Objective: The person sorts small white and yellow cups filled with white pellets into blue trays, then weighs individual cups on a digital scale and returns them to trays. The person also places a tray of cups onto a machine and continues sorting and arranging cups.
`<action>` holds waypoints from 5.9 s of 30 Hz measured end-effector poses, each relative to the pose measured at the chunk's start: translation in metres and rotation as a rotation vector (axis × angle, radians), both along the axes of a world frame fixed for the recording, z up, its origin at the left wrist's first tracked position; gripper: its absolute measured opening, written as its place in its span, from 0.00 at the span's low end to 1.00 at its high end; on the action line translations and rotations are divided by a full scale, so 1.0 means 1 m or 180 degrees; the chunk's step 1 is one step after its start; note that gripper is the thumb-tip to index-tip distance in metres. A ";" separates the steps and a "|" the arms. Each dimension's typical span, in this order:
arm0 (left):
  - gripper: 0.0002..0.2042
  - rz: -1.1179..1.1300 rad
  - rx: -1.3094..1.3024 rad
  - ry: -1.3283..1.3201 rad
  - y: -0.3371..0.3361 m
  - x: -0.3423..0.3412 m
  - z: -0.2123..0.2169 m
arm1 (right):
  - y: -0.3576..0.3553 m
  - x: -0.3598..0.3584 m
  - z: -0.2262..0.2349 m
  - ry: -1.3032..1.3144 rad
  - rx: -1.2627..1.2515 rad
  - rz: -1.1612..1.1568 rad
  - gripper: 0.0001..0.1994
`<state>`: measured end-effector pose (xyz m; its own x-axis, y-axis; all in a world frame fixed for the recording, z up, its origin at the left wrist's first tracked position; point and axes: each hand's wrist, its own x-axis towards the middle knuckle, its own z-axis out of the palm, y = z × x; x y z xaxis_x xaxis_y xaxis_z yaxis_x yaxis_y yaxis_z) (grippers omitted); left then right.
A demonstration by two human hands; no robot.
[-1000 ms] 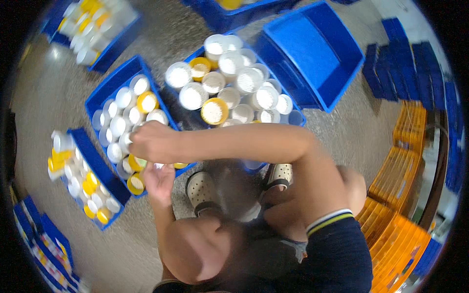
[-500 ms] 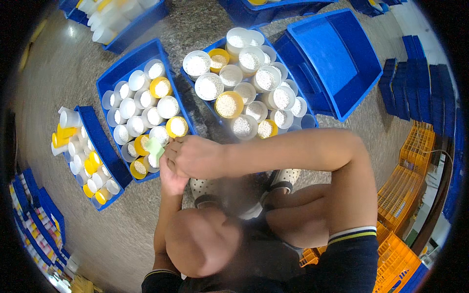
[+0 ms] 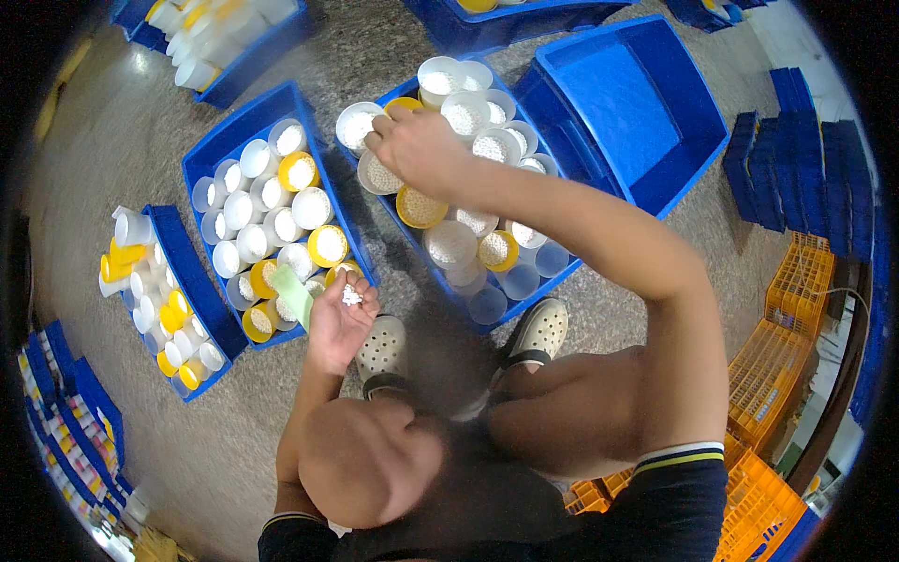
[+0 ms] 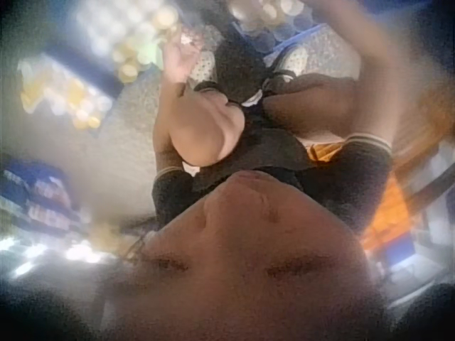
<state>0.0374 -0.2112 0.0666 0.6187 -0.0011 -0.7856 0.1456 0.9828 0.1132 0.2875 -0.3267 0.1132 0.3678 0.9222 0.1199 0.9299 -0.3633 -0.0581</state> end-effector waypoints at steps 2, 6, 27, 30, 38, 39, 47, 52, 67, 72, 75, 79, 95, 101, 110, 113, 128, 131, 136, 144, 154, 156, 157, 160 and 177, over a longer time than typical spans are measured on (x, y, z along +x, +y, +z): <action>0.10 0.0039 0.0055 0.0132 0.000 -0.002 0.004 | 0.010 0.009 -0.013 -0.0109 -0.0055 0.0066 0.06; 0.10 0.0153 0.0014 0.0172 0.002 -0.006 0.008 | 0.015 0.022 -0.006 -0.0395 0.0138 0.0120 0.04; 0.08 0.0305 -0.0035 -0.0050 0.003 -0.006 0.021 | 0.019 0.021 -0.006 -0.0357 -0.0008 0.0491 0.02; 0.08 0.0291 -0.0012 0.0019 0.003 -0.005 0.017 | 0.022 0.013 -0.008 -0.0272 -0.0441 0.0405 0.05; 0.06 0.0163 0.0139 -0.0181 0.003 -0.007 0.011 | -0.014 0.055 0.025 -0.0682 -0.0311 -0.0150 0.13; 0.06 0.0249 0.0102 -0.0058 0.003 -0.005 0.012 | -0.020 0.061 0.022 -0.0889 -0.0534 -0.0215 0.13; 0.15 0.0251 0.0087 -0.0179 0.008 -0.012 0.019 | -0.039 0.086 -0.013 -0.0719 -0.0705 -0.0153 0.06; 0.25 0.1070 0.0622 0.0074 0.054 -0.062 0.005 | -0.039 0.086 -0.010 -0.0674 -0.0803 -0.0174 0.05; 0.26 0.0582 0.6111 0.3212 0.122 -0.094 -0.081 | 0.136 -0.013 0.025 0.0022 -0.0015 0.1479 0.25; 0.21 0.0208 0.6497 0.3347 0.120 -0.093 -0.078 | 0.240 -0.047 -0.039 0.0194 0.0167 0.1838 0.22; 0.20 0.0195 0.6573 0.3344 0.120 -0.092 -0.075 | 0.281 -0.062 -0.063 -0.0025 -0.0188 0.1782 0.20; 0.20 0.0295 0.6559 0.3251 0.121 -0.092 -0.075 | 0.306 -0.075 -0.083 -0.0173 -0.1036 0.1657 0.19; 0.19 0.0339 0.6505 0.3185 0.118 -0.092 -0.075 | 0.293 -0.080 -0.094 -0.0340 -0.0626 0.1744 0.15; 0.20 0.0420 0.6547 0.3216 0.119 -0.093 -0.080 | 0.282 -0.082 -0.089 -0.0270 -0.0743 0.1619 0.17; 0.19 0.0489 0.6362 0.2983 0.118 -0.094 -0.078 | 0.262 -0.065 -0.075 0.0444 0.0423 0.1330 0.19; 0.20 0.0439 0.6513 0.3098 0.119 -0.093 -0.079 | 0.241 -0.030 -0.056 0.0515 0.0978 0.0907 0.16; 0.21 0.0445 0.6581 0.3130 0.119 -0.092 -0.078 | 0.198 0.001 -0.064 0.0925 -0.0758 0.0404 0.18; 0.22 0.0390 0.6557 0.3135 0.119 -0.091 -0.076 | 0.205 -0.004 -0.074 0.0793 -0.0961 0.0316 0.18; 0.23 0.0314 0.6440 0.3171 0.118 -0.091 -0.074 | 0.209 -0.003 -0.084 0.0731 -0.1015 0.0214 0.18; 0.22 0.0388 0.6532 0.3134 0.119 -0.093 -0.078 | 0.209 0.008 -0.083 0.1130 -0.0741 0.0088 0.16; 0.21 0.0405 0.6711 0.3126 0.121 -0.093 -0.082 | 0.214 0.013 -0.082 0.0950 -0.1078 0.0546 0.16; 0.21 0.0443 0.6776 0.3150 0.122 -0.093 -0.083 | 0.210 0.014 -0.079 0.1163 -0.0800 0.0404 0.15; 0.21 0.0461 0.6783 0.3125 0.122 -0.093 -0.083 | 0.210 0.013 -0.079 0.1087 -0.0812 0.0443 0.15; 0.21 0.0481 0.6749 0.3080 0.122 -0.094 -0.083 | 0.212 0.010 -0.080 0.0859 -0.0889 0.0366 0.15; 0.20 0.0597 0.6706 0.2940 0.121 -0.091 -0.080 | 0.247 -0.011 -0.050 -0.0203 0.0374 0.0603 0.17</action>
<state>-0.0535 -0.0906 -0.0136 0.1153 0.9039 0.4120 0.6938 -0.3701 0.6178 0.2765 -0.0801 0.0634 0.1776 0.9523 0.2481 0.9840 -0.1760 -0.0286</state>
